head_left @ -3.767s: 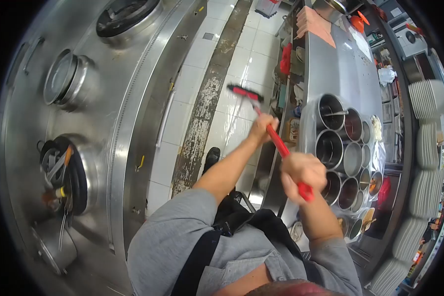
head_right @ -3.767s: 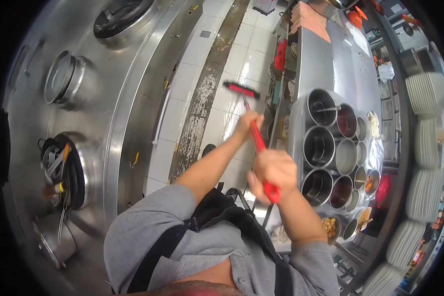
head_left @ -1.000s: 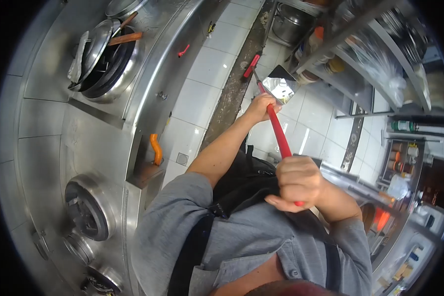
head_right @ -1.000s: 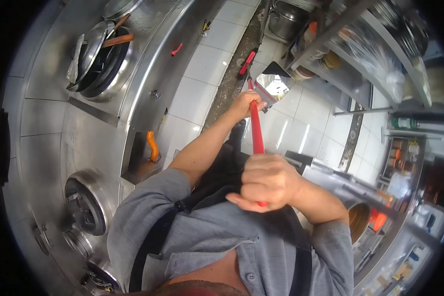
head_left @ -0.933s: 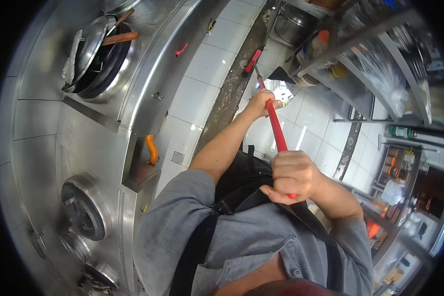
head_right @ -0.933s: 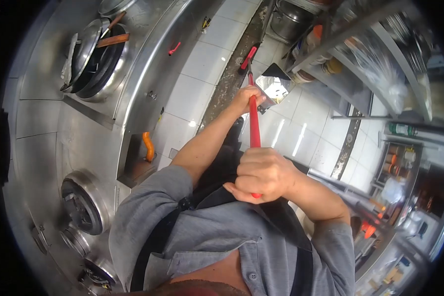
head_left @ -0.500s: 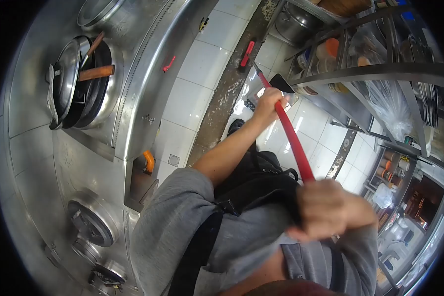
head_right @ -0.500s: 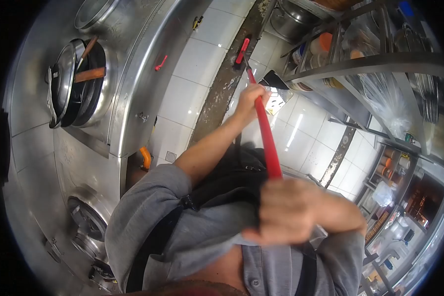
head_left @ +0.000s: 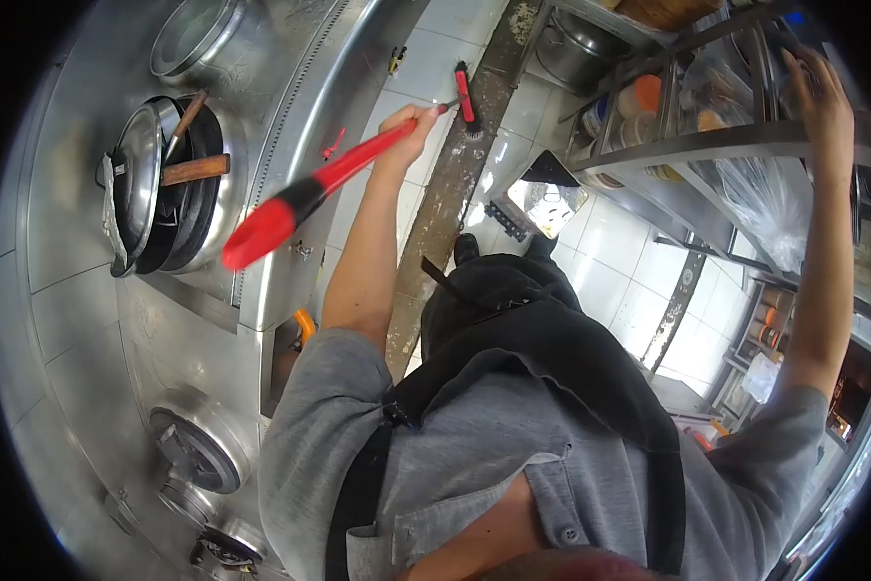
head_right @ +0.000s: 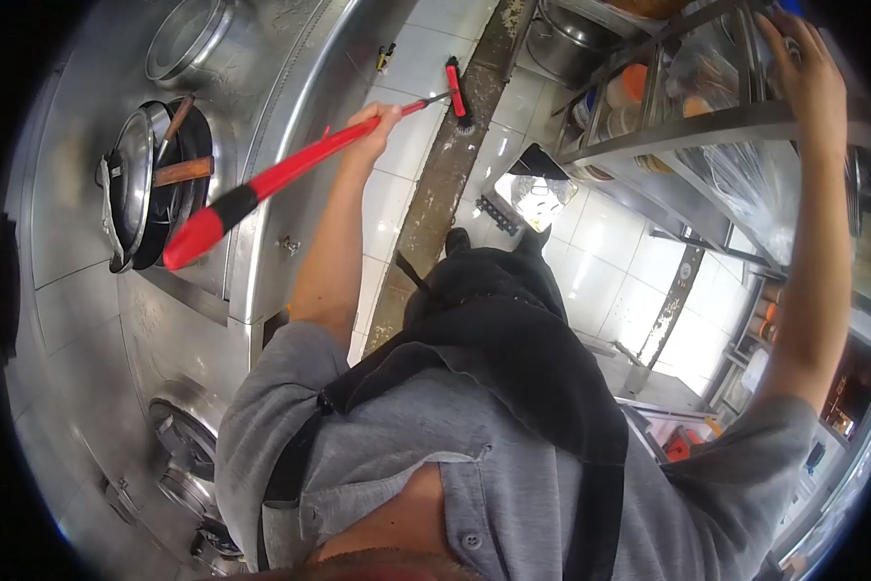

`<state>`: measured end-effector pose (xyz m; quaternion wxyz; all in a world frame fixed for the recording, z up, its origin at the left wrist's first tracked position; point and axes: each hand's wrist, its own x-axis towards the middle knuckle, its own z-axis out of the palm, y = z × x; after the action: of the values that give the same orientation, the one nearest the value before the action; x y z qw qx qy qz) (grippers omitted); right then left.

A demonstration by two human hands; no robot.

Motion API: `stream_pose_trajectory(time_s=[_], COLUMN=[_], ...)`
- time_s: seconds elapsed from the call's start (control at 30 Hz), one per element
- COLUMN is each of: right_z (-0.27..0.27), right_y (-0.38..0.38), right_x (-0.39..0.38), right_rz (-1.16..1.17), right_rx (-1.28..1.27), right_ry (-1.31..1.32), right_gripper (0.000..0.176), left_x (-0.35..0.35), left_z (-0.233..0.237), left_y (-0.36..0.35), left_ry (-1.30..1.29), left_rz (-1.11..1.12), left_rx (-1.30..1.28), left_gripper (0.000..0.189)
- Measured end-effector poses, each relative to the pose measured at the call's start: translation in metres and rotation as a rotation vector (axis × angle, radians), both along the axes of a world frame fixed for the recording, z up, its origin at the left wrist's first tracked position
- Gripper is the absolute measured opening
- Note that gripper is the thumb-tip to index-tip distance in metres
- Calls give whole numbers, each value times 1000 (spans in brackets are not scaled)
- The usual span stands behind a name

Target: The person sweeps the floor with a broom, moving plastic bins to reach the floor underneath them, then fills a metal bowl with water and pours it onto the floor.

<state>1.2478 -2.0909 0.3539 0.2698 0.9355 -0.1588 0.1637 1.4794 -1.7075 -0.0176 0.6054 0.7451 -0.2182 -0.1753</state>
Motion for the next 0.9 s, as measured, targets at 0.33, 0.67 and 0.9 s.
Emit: stream_pose_trajectory(time_s=[0.33, 0.67, 0.9], right_z=[-38, -26, -30], right_y=[-156, -91, -109], right_x=[-46, -50, -57], right_rz=[-211, -108, 15], right_rx=[-315, -536, -601], right_ry=[324, 289, 192], right_gripper=[43, 50, 52], left_x=[-37, -44, -54], left_z=[-14, 18, 21], left_y=[51, 22, 10], left_ry=[-97, 2, 6], left_rz=[-6, 5, 7], left_rx=[-208, -62, -139], left_gripper=[15, 10, 12])
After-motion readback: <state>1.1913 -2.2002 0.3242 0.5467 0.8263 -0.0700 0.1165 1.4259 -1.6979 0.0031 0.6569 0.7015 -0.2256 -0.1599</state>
